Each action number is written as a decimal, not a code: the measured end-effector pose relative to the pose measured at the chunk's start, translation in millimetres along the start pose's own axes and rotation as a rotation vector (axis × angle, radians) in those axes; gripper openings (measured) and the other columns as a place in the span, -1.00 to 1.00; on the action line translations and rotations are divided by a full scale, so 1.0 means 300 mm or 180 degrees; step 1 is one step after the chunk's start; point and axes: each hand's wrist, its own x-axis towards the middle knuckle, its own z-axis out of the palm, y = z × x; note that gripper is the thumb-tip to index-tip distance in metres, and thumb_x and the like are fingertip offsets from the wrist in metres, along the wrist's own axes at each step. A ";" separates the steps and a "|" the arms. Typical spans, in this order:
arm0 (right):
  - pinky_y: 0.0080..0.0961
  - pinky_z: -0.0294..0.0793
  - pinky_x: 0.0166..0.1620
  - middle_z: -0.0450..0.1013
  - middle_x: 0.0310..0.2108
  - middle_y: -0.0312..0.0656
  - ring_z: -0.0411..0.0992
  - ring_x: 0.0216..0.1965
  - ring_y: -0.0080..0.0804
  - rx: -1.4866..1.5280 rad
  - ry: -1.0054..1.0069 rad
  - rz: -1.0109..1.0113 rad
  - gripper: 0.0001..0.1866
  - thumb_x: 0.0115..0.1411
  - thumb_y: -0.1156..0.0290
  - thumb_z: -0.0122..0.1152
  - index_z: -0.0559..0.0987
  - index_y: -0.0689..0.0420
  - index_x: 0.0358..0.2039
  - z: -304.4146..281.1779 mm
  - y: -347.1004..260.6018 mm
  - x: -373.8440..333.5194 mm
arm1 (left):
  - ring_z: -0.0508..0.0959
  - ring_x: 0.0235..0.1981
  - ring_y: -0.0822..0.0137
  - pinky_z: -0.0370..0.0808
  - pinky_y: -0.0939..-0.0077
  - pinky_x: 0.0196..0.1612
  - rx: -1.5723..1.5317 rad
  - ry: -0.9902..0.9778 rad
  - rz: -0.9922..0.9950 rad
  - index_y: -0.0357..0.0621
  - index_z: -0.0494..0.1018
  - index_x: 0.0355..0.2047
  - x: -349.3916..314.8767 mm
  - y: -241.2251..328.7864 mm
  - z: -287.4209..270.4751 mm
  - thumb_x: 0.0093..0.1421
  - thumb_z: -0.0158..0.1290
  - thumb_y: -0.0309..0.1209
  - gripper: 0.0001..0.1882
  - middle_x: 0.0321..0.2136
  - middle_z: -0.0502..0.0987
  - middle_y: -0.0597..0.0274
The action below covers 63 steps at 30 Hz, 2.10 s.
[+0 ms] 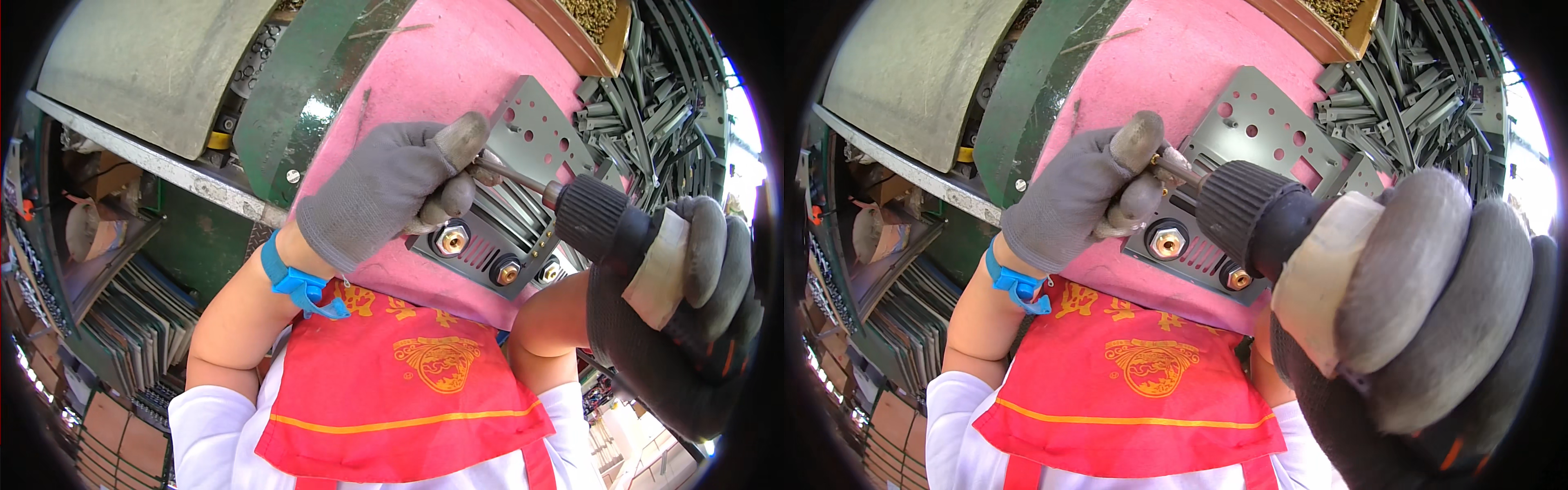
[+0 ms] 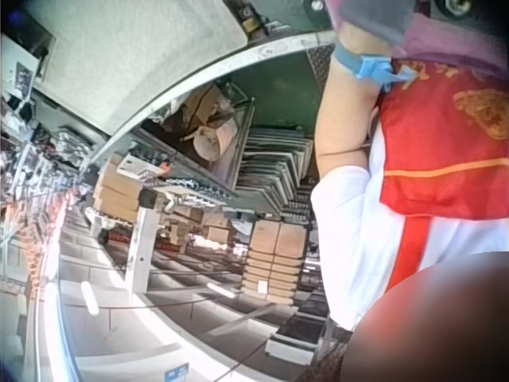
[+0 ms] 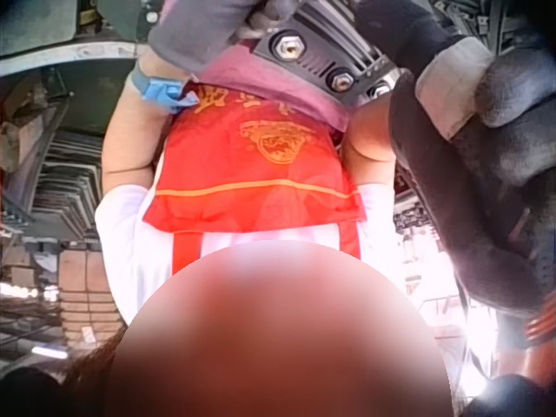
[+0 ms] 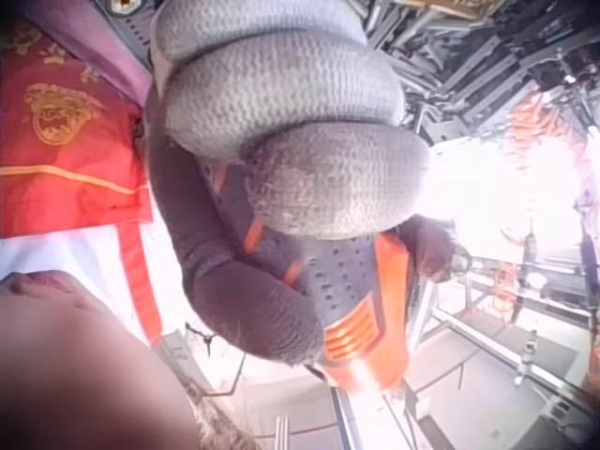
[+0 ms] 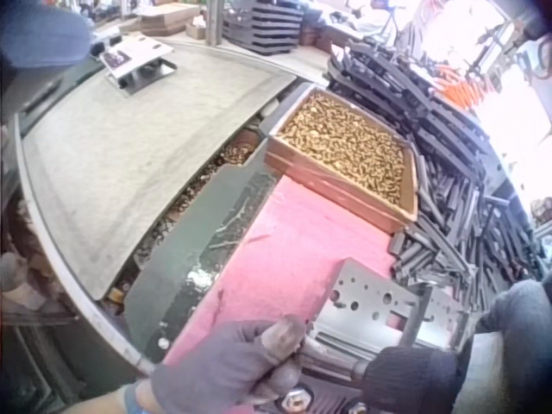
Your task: Screwing various components onto metal chassis plates using an electric screwdriver.
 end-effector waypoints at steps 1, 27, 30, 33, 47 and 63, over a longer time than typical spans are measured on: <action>-0.61 0.17 -0.40 0.21 -0.65 -0.44 0.22 -0.56 -0.65 -0.0065 0.0001 -0.0037 -0.89 -0.14 0.36 0.06 0.32 -0.01 -0.62 0.001 0.000 0.000 | 0.18 -0.69 0.70 0.07 0.76 -0.63 0.0063 -0.0043 -0.0001 -0.23 0.52 -0.18 0.004 -0.002 -0.001 0.30 -0.10 0.16 -0.38 -0.64 0.30 0.52; -0.49 0.07 -0.35 0.19 -0.50 -0.30 0.11 -0.49 -0.54 -0.0999 -0.0788 0.0716 -0.77 -0.09 0.27 0.07 0.36 0.08 -0.42 -0.023 0.059 0.025 | 0.24 -0.59 0.45 0.30 0.50 -0.46 0.2167 0.1144 0.1129 -0.23 0.41 -0.01 0.005 -0.101 0.054 0.14 0.07 -0.56 -0.63 -0.64 0.15 0.29; -0.50 0.07 -0.35 0.14 -0.52 -0.29 0.10 -0.50 -0.53 -0.1197 -0.0892 0.0769 -0.78 -0.09 0.26 0.04 0.32 0.07 -0.46 -0.029 0.061 0.026 | 0.24 -0.59 0.44 0.30 0.49 -0.46 0.2206 0.1150 0.1096 -0.23 0.41 -0.03 0.004 -0.101 0.057 0.15 0.07 -0.56 -0.66 -0.64 0.16 0.28; -0.50 0.06 -0.35 0.11 -0.53 -0.28 0.09 -0.50 -0.53 -0.1330 -0.0963 0.0813 -0.79 -0.08 0.25 0.03 0.29 0.06 -0.48 -0.026 0.064 0.025 | 0.24 -0.59 0.44 0.30 0.48 -0.46 0.2156 0.1162 0.1112 -0.24 0.41 -0.04 -0.002 -0.102 0.060 0.14 0.07 -0.56 -0.66 -0.65 0.16 0.27; -0.51 0.07 -0.39 0.08 -0.56 -0.30 0.05 -0.56 -0.52 -0.1085 -0.1124 0.1425 -0.80 -0.05 0.26 -0.01 0.24 0.06 -0.51 0.008 0.113 0.026 | 0.24 -0.60 0.50 0.34 0.60 -0.44 0.1540 0.1473 0.0928 -0.33 0.48 -0.12 -0.024 -0.110 0.085 0.14 0.11 -0.54 -0.72 -0.66 0.24 0.29; -0.55 0.05 -0.41 0.06 -0.64 -0.33 0.02 -0.57 -0.51 -0.1445 -0.0631 0.2150 -0.81 0.04 0.31 0.00 0.21 0.06 -0.55 0.034 0.090 0.036 | 0.28 -0.59 0.46 0.32 0.48 -0.46 0.1778 0.1528 0.1430 -0.36 0.46 -0.14 -0.001 -0.139 0.075 0.12 0.09 -0.55 -0.73 -0.66 0.23 0.26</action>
